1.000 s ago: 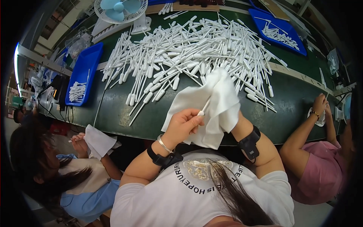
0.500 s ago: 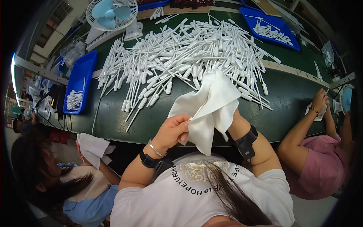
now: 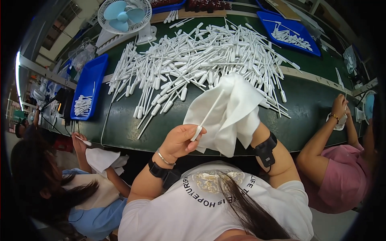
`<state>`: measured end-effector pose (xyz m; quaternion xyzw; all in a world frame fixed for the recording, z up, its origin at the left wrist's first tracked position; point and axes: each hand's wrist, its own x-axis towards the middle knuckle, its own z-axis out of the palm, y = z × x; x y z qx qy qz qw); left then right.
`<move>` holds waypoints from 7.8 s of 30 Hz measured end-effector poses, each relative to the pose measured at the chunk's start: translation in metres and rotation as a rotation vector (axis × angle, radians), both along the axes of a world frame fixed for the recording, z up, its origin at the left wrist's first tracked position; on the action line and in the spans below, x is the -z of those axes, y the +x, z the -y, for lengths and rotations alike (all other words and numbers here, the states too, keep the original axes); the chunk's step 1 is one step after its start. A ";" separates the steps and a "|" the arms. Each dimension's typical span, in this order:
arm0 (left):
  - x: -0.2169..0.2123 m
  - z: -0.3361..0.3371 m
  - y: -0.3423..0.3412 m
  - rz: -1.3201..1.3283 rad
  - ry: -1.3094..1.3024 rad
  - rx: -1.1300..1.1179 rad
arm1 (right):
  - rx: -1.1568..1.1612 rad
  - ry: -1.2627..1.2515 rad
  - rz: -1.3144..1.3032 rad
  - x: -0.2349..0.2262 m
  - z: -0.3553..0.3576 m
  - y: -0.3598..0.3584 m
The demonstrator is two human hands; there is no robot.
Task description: The person picks up a white plastic part from a pile, wipes it with a cloth, and places it into a blue tray. This process is repeated for several more parts, occasionally moving the pile to reach more items.
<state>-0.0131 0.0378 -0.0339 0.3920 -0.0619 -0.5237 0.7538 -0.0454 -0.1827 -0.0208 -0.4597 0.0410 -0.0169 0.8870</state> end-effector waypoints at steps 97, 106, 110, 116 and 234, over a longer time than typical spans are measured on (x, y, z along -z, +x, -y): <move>-0.030 0.044 0.033 0.437 -0.099 -0.886 | -0.179 -0.613 0.260 0.026 -0.025 -0.005; -0.026 0.064 0.008 0.687 0.136 -0.752 | -0.222 -0.428 0.296 0.015 -0.033 -0.007; -0.033 0.065 0.012 0.706 0.181 -0.622 | -0.271 -0.320 0.319 0.018 -0.028 -0.007; -0.036 0.048 0.027 0.540 0.070 -0.575 | -0.284 -0.335 0.181 0.008 -0.021 -0.006; -0.045 0.397 0.161 2.012 1.542 0.845 | -0.069 -0.569 0.340 0.046 -0.013 0.017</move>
